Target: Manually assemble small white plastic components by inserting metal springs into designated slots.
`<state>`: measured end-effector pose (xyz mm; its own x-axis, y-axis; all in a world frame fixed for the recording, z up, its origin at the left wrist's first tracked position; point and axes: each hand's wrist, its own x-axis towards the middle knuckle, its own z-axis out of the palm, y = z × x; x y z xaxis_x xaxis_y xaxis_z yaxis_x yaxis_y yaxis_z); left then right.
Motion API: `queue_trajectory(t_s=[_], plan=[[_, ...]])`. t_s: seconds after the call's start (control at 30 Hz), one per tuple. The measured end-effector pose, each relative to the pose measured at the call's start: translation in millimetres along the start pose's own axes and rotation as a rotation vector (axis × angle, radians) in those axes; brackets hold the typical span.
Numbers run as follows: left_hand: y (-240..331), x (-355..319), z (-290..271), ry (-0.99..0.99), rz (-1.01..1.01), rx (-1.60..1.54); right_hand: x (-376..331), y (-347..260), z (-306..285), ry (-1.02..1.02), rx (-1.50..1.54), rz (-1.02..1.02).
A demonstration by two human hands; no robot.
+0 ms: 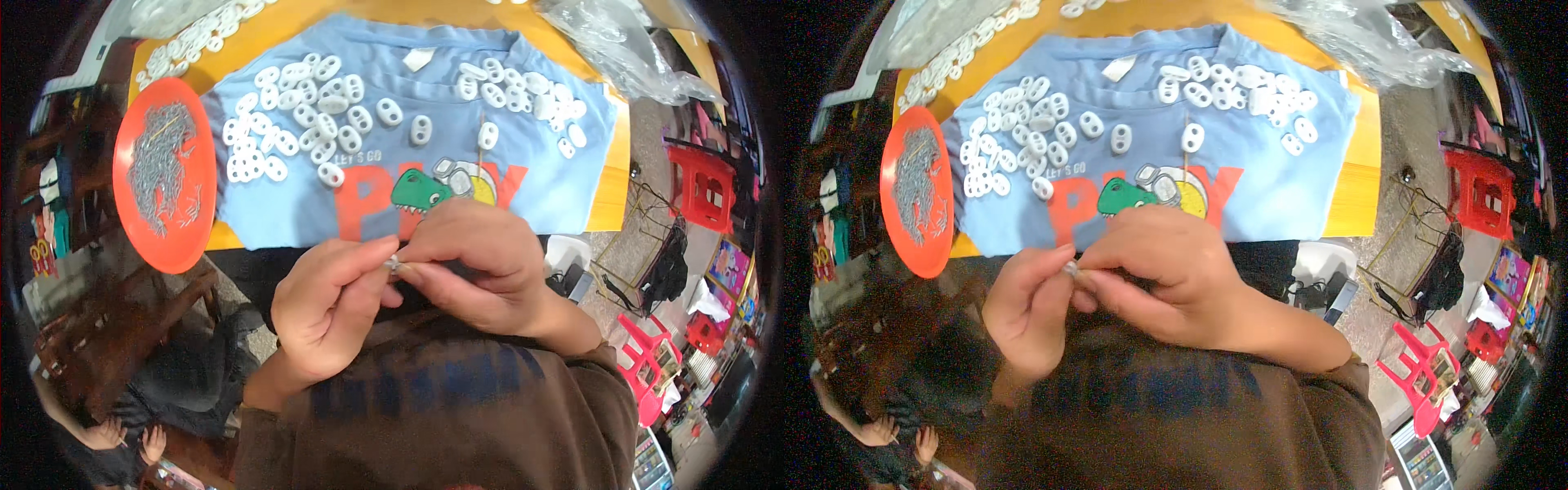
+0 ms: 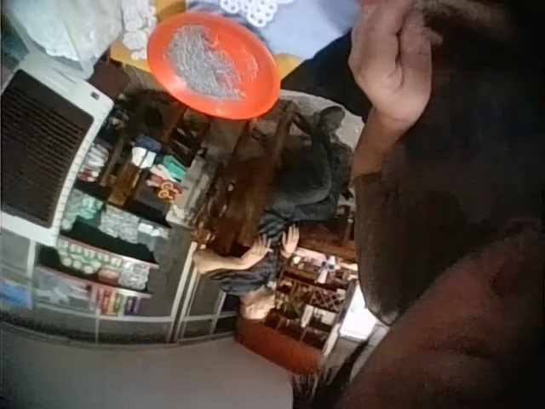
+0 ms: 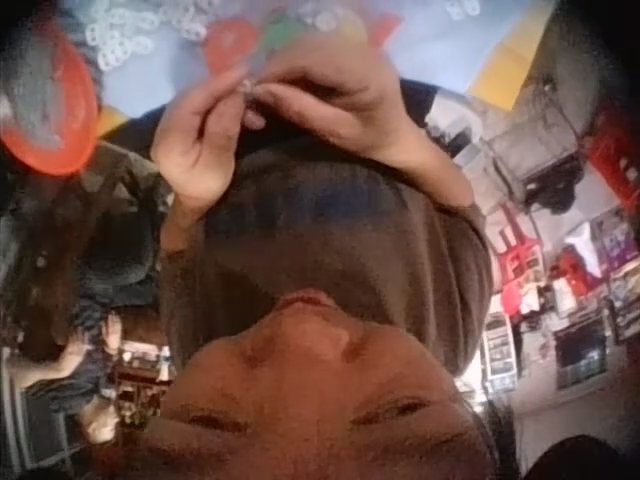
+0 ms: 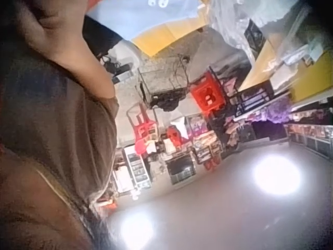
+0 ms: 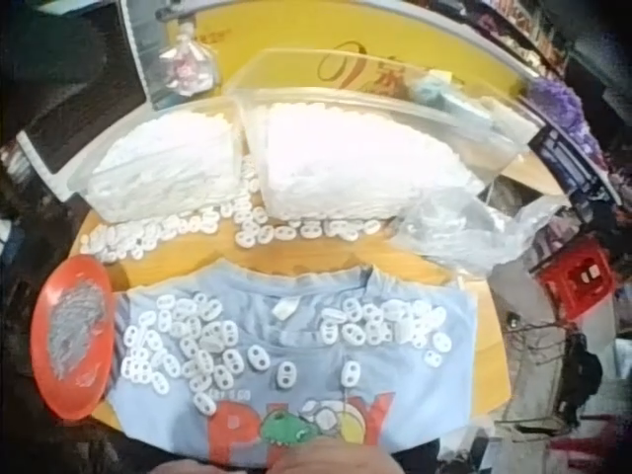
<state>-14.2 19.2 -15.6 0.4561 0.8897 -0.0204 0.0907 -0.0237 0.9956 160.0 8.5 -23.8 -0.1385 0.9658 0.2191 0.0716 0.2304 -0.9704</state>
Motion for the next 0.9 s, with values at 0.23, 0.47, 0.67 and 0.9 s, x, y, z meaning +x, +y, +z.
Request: queue_trajectory(t_s=[0.23,0.47,0.67,0.9], plan=[[-1,-2,4,0.106,-0.169,-0.227,1,-3,-5,0.008,-0.038,0.021],[-7,3,3,0.234,-0.212,-0.407,0,9,-47,0.295,-0.757,0.008],[-8,1,3,0.246,-0.223,-0.452,9,17,-56,0.158,-0.967,-0.047],[-3,2,2,0.235,-0.235,-0.469,3,10,-50,0.111,-0.916,-0.047]])
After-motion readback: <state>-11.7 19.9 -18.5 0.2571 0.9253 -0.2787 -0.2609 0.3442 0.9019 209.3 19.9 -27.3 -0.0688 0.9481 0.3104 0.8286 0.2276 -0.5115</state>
